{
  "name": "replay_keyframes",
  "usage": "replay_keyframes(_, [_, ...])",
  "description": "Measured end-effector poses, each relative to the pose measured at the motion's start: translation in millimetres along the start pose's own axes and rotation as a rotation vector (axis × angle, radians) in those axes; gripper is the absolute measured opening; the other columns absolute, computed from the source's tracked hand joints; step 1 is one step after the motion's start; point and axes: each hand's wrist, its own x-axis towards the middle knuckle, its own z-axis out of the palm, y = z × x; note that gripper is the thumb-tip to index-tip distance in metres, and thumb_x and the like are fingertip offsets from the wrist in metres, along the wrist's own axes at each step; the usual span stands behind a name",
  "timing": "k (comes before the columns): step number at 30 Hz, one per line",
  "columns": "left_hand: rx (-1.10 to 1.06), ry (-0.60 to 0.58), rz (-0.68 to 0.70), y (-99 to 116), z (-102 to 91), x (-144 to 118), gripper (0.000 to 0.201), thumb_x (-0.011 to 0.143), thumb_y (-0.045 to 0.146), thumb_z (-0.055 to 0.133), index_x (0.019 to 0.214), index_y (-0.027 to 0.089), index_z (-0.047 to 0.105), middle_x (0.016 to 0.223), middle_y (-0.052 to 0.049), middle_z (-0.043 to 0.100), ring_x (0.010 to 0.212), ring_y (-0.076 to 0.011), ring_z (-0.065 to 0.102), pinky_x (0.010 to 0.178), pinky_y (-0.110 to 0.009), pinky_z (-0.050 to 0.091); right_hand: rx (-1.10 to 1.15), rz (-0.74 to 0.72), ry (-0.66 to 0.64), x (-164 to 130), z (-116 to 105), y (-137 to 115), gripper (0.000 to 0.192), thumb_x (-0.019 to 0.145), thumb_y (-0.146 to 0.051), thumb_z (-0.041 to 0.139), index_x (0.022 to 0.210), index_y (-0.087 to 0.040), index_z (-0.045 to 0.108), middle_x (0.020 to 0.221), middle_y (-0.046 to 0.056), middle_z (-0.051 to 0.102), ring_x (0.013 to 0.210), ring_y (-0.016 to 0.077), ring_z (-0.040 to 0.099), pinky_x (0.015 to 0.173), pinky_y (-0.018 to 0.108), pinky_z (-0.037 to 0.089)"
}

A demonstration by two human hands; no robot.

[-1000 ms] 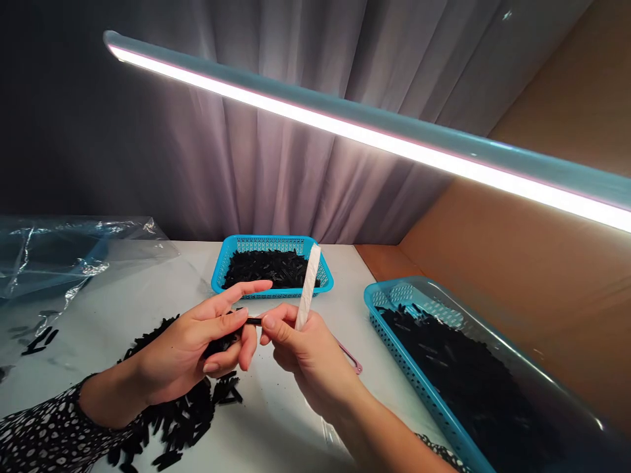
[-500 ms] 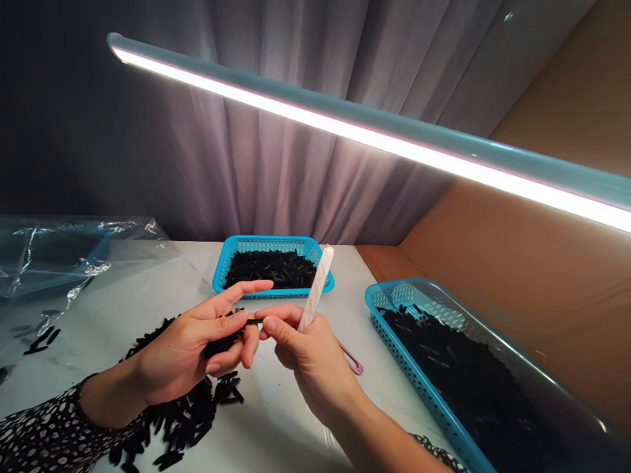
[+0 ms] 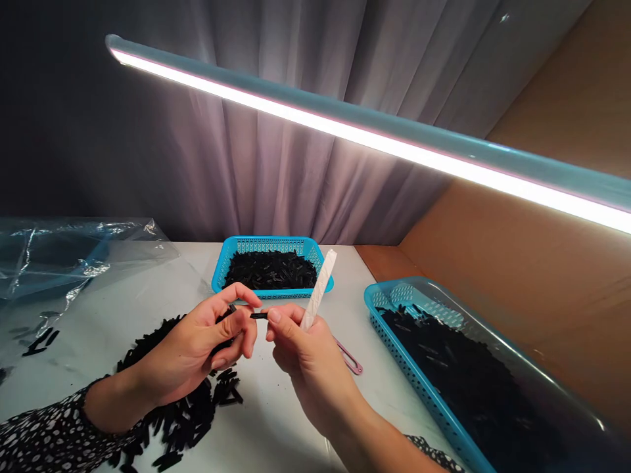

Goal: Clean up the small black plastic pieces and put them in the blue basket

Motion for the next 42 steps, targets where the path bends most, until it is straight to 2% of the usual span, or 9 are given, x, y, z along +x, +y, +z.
replay_keyframes(7, [0.054,0.234,0.118,-17.2,1.9,4.2,0.027,0.077,0.034,0.079,0.078,0.016,0.058,0.063,0.005,0.06,0.046,-0.0015,0.031,0.047,-0.021,0.019,-0.147,-0.039,0.038,-3.3,-3.5,4.1,0.041,0.072,-0.054,0.077,0.067,-0.019,0.054,0.053,-0.01,0.029,0.048,0.0072,0.015,0.047,0.025,0.013])
replay_keyframes(12, [-0.025,0.201,0.032,-18.4,4.4,3.7,0.027,0.078,0.035,0.078,0.081,0.016,0.059,0.069,0.002,0.065,0.043,0.0,0.029,0.047,-0.022,0.017,-1.014,-0.393,0.274,-2.8,-70.0,11.1,0.034,0.09,-0.044,0.052,0.067,-0.022,0.062,0.068,0.004,0.054,0.062,0.0183,0.046,0.058,0.03,0.035])
replay_keyframes(16, [-0.072,0.175,-0.008,-17.4,8.4,3.3,0.03,0.075,0.036,0.08,0.079,0.014,0.06,0.06,0.003,0.061,0.042,-0.0002,0.026,0.046,-0.022,0.015,-1.525,-0.282,0.348,-6.7,-118.9,24.6,0.021,0.084,-0.019,0.05,0.091,-0.024,0.069,0.097,0.008,0.064,0.074,0.0222,0.06,0.064,0.032,0.044])
replay_keyframes(22, [-0.122,0.147,-0.023,-18.1,9.3,1.2,0.023,0.076,0.026,0.079,0.08,0.015,0.06,0.069,0.001,0.068,0.041,0.0013,0.025,0.046,-0.021,0.014,-1.781,-0.191,0.237,-2.7,-128.1,31.3,0.035,0.084,-0.009,0.046,0.107,-0.02,0.07,0.1,0.012,0.066,0.091,0.0274,0.063,0.074,0.035,0.047])
replay_keyframes(26, [-0.104,0.165,-0.017,-20.2,6.4,1.6,0.026,0.077,0.028,0.079,0.098,0.016,0.069,0.075,-0.002,0.071,0.041,0.0024,0.026,0.047,-0.021,0.015,-1.589,-0.329,0.298,1.2,-125.5,24.0,0.028,0.082,-0.013,0.05,0.098,-0.02,0.072,0.085,0.01,0.067,0.089,0.0289,0.059,0.075,0.037,0.046])
replay_keyframes(31, [-0.064,0.194,-0.028,-23.0,6.0,4.4,0.022,0.073,0.029,0.082,0.086,0.015,0.073,0.083,-0.006,0.074,0.043,0.0004,0.028,0.045,-0.022,0.016,-0.764,-0.357,0.299,-9.4,-98.8,17.9,0.048,0.093,-0.052,0.05,0.129,-0.021,0.057,0.07,0.0,0.055,0.059,0.0181,0.049,0.054,0.029,0.039])
replay_keyframes(33, [-0.034,0.22,-0.023,-23.6,6.3,5.4,0.022,0.071,0.03,0.083,0.084,0.014,0.075,0.082,-0.006,0.073,0.045,-0.0006,0.029,0.045,-0.023,0.016,-0.556,-0.328,0.306,-17.5,-79.7,14.5,0.046,0.089,-0.058,0.057,0.12,-0.023,0.06,0.067,-0.002,0.051,0.058,0.0156,0.047,0.051,0.026,0.037])
replay_keyframes(37, [-0.006,0.274,-0.014,-24.2,7.2,5.7,0.024,0.065,0.031,0.086,0.08,0.014,0.077,0.056,0.002,0.059,0.045,-0.0028,0.028,0.045,-0.023,0.015,-0.55,-0.368,0.177,-30.2,-45.7,4.3,0.037,0.075,-0.057,0.075,0.087,-0.022,0.071,0.068,0.0,0.054,0.059,0.0143,0.048,0.052,0.027,0.04])
replay_keyframes(42, [-0.016,0.312,-0.011,-25.1,8.4,3.4,0.028,0.061,0.034,0.088,0.078,0.015,0.077,0.045,0.007,0.045,0.045,-0.0043,0.028,0.046,-0.022,0.017,-0.589,-0.451,0.124,-34.7,-26.7,-0.4,0.019,0.073,-0.035,0.081,0.089,-0.025,0.075,0.074,0.003,0.062,0.06,0.0156,0.054,0.049,0.028,0.042])
